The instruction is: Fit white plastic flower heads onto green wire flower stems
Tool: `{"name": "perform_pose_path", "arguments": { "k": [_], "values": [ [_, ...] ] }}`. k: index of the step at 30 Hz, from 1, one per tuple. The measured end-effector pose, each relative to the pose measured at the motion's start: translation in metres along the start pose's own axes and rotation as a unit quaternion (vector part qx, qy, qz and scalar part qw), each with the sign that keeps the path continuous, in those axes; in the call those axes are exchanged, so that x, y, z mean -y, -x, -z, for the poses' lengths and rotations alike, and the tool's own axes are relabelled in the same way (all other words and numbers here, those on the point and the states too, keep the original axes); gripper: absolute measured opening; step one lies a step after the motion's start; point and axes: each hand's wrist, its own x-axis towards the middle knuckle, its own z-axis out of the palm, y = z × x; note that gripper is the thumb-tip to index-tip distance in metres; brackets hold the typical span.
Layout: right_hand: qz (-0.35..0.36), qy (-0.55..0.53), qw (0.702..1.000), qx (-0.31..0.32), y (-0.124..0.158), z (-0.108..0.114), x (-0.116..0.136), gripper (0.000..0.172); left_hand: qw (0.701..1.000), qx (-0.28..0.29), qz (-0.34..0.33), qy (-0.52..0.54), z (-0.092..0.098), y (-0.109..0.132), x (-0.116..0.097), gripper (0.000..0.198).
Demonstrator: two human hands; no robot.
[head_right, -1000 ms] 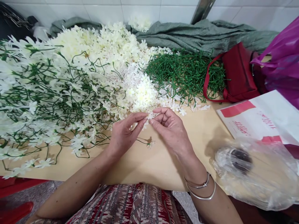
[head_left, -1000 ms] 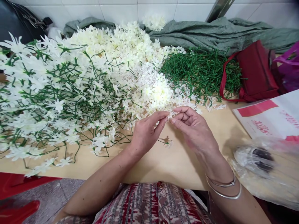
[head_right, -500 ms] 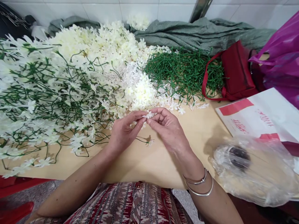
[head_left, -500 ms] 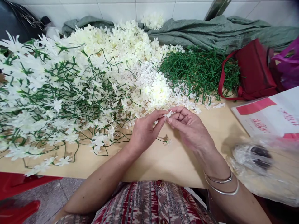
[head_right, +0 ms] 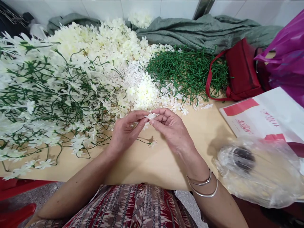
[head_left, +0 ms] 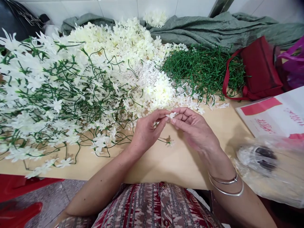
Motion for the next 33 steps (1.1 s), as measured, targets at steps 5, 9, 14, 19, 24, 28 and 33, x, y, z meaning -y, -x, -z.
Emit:
{"name": "perform_pose_path", "arguments": {
  "k": [5, 9, 14, 19, 24, 28, 33],
  "values": [
    [-0.010, -0.007, 1.000, -0.011, 0.000, 0.002, 0.001, 0.037, 0.999, 0.031, -0.007, -0.023, 0.001, 0.000, -0.001, 0.019],
    [0.012, -0.003, 1.000, -0.021, -0.001, 0.001, -0.002, 0.028, 1.000, 0.014, 0.005, -0.015, 0.000, 0.000, -0.002, 0.017],
    [0.068, 0.021, 0.997, -0.042, -0.002, 0.000, -0.009, 0.016, 0.999, 0.001, -0.039, -0.009, 0.002, 0.000, -0.004, 0.014],
    [0.113, 0.044, 0.992, -0.044, -0.001, 0.000, -0.011, 0.011, 0.999, -0.020, -0.036, 0.006, -0.001, 0.001, -0.007, 0.012],
    [0.196, 0.088, 0.975, -0.048, 0.002, -0.003, -0.007, 0.008, 0.998, -0.049, -0.036, 0.030, -0.003, 0.001, -0.007, 0.011],
    [0.220, 0.094, 0.969, -0.057, 0.004, -0.007, -0.006, 0.008, 0.997, -0.060, -0.042, 0.025, -0.003, 0.002, -0.010, 0.009],
    [0.229, 0.093, 0.967, -0.061, 0.004, -0.009, -0.010, 0.008, 0.997, -0.057, -0.016, 0.056, -0.002, 0.001, -0.013, 0.005]
  ]
}}
